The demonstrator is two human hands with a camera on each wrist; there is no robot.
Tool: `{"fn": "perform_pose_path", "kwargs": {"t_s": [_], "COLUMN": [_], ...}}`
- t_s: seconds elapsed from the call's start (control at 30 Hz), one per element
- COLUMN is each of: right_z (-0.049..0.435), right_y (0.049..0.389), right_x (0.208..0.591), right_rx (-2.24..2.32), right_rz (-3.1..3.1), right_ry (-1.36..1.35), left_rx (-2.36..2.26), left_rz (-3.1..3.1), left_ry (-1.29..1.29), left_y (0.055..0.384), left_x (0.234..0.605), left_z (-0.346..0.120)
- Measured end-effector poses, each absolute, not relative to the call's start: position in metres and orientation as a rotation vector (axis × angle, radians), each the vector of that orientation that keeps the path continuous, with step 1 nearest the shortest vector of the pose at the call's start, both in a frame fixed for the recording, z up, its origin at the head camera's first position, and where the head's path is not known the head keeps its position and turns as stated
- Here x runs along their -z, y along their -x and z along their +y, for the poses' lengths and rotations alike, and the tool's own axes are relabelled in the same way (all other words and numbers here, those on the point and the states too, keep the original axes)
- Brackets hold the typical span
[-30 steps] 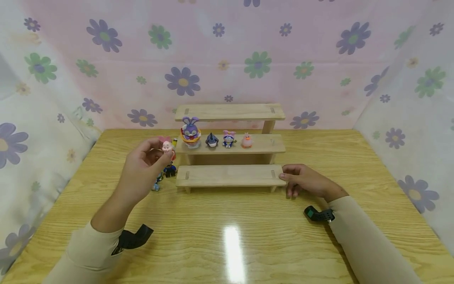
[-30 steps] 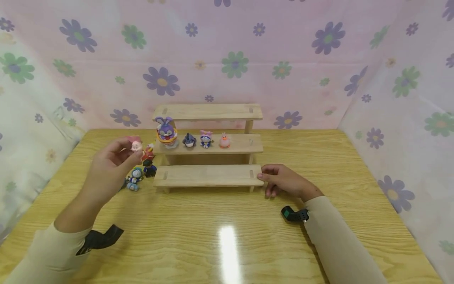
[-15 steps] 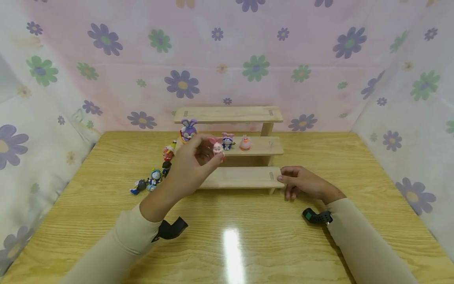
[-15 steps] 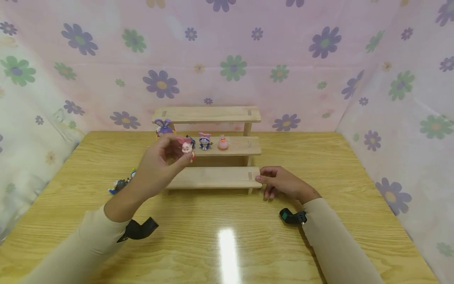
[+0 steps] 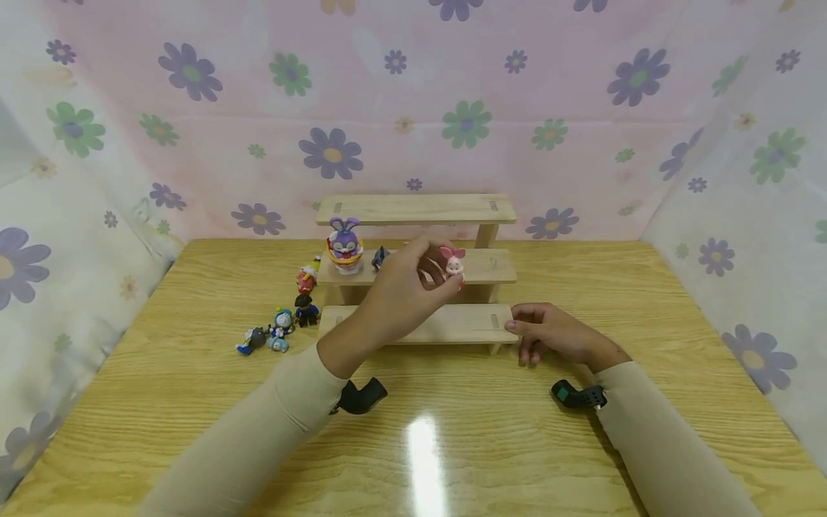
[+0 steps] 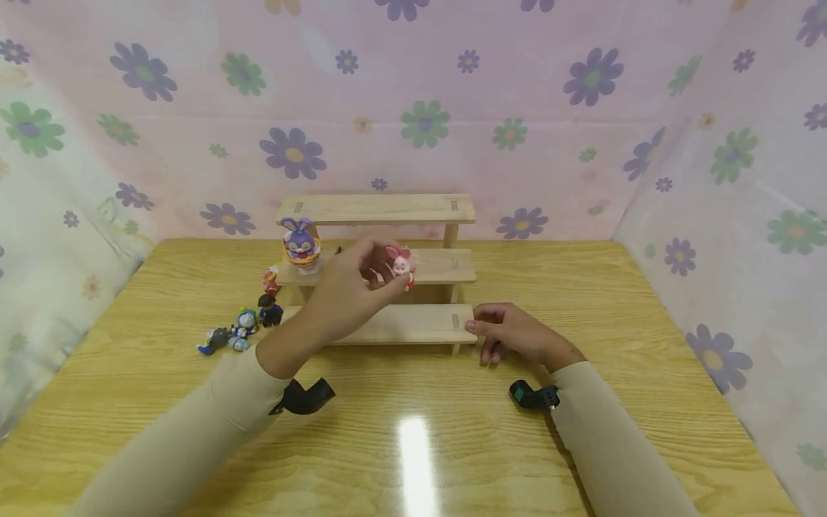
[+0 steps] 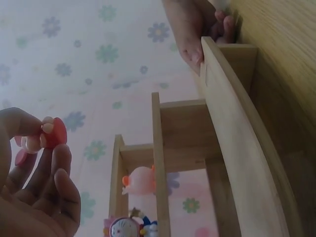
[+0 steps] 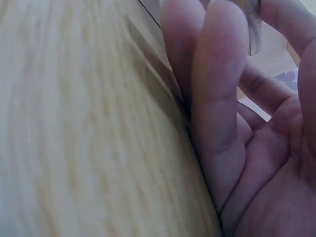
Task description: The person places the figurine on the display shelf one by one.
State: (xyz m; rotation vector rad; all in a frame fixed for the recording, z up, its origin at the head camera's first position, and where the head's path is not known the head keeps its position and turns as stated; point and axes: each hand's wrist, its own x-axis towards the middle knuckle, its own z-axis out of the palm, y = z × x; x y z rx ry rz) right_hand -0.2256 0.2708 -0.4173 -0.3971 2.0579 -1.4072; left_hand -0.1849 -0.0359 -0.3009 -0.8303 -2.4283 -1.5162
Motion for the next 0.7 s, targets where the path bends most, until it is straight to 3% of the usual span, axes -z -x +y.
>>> {"fn": "perform_pose_path", "kwargs": {"t_s": [0.7], "right_z": [0.271], "right_y": [0.226], "right_x": [0.418], "right_rx": [1.398], "right_rz": [2.063], "right_ry": [0.386], "left_rx": [0.981], "left_rz": [-2.630], "left_ry": [0.727], "left_y": [0.229], "left_x": [0.300], "left_z": [0.006]}}
